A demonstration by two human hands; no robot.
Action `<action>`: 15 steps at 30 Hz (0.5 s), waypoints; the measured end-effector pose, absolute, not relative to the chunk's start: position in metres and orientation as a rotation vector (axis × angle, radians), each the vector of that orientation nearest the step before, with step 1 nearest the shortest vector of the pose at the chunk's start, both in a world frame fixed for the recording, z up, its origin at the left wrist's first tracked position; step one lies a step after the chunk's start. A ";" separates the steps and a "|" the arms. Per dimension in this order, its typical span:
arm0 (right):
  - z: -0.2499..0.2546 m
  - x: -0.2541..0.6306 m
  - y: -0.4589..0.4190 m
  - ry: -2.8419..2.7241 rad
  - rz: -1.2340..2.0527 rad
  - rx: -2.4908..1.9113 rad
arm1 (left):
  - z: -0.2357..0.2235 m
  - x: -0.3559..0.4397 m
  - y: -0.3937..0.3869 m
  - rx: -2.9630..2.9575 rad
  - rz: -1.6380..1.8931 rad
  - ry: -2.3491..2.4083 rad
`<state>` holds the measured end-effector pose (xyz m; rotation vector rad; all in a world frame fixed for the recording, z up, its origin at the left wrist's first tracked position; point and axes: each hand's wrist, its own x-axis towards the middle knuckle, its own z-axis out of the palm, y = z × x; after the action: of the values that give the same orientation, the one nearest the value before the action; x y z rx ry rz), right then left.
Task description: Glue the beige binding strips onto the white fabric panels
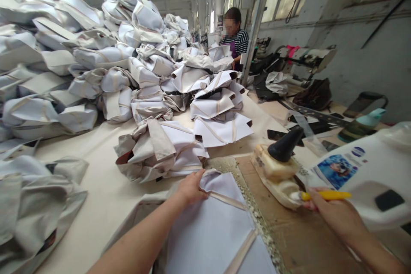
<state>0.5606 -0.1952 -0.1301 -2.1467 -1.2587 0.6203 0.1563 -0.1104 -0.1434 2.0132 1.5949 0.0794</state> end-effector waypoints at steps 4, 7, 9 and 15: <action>-0.140 0.559 -0.175 -1.420 0.704 -2.323 | -0.145 0.157 -0.112 2.008 0.078 1.600; -0.134 0.558 -0.182 -1.433 0.488 -2.362 | -0.142 0.157 -0.112 1.994 0.086 1.607; -0.116 0.549 -0.193 -1.284 0.131 -2.344 | -0.139 0.156 -0.113 1.987 0.102 1.609; -0.047 0.447 -0.141 -1.459 0.039 -1.751 | -0.143 0.153 -0.116 1.952 0.146 1.608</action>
<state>0.4470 -0.1408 -0.0474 -1.7507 -1.4594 0.0393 0.1528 -0.1162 -0.1432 1.9521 1.6083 0.1464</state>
